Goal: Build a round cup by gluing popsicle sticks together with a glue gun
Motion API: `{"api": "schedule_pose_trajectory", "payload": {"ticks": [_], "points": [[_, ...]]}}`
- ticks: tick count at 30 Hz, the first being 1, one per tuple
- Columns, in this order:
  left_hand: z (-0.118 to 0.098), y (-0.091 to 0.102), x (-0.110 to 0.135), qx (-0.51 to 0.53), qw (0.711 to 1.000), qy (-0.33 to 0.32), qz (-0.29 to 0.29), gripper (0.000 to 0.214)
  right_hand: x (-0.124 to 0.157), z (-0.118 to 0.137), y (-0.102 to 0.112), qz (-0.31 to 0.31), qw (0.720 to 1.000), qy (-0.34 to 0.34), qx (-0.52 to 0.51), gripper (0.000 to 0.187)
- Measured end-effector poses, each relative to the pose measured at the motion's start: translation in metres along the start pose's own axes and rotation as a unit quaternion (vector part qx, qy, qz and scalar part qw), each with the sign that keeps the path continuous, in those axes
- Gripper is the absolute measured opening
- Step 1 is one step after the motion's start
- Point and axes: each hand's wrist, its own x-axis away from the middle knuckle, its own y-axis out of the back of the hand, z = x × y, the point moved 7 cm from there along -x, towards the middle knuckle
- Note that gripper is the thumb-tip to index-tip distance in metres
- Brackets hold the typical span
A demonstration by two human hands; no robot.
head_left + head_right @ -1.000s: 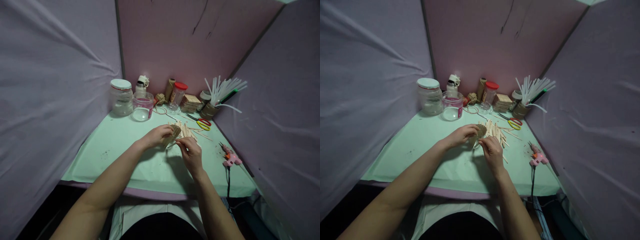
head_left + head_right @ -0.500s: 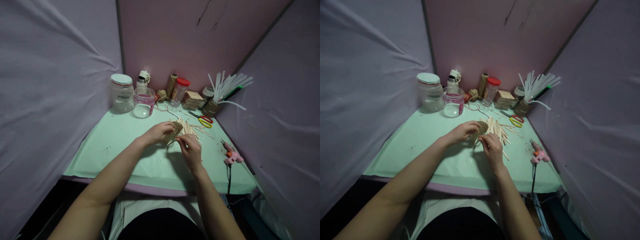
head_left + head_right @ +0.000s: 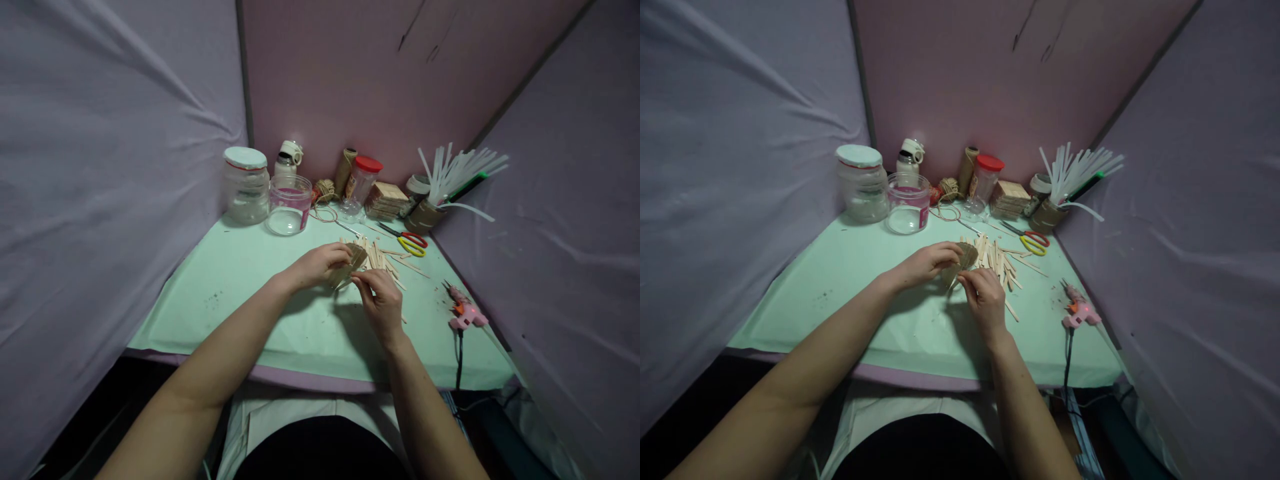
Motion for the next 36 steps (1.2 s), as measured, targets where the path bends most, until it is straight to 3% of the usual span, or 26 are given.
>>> {"api": "schedule_pose_trajectory", "payload": {"ticks": [12,22,36], "points": [[-0.0004,-0.0004,-0.0001,0.000,1.000,0.002,0.000,0.015,-0.0002,0.0003,-0.0001,-0.012,1.000,0.013,0.016,0.012],[-0.0006,-0.0006,0.0008,0.001,1.000,0.004,-0.004,0.016,0.0047,0.0066,-0.0034,-0.056,0.992,0.060,0.093,0.022],[0.0005,-0.0010,0.0005,-0.011,1.000,0.004,-0.005,0.016,0.0054,-0.0024,-0.0047,-0.091,0.990,0.051,0.096,0.027]]}}
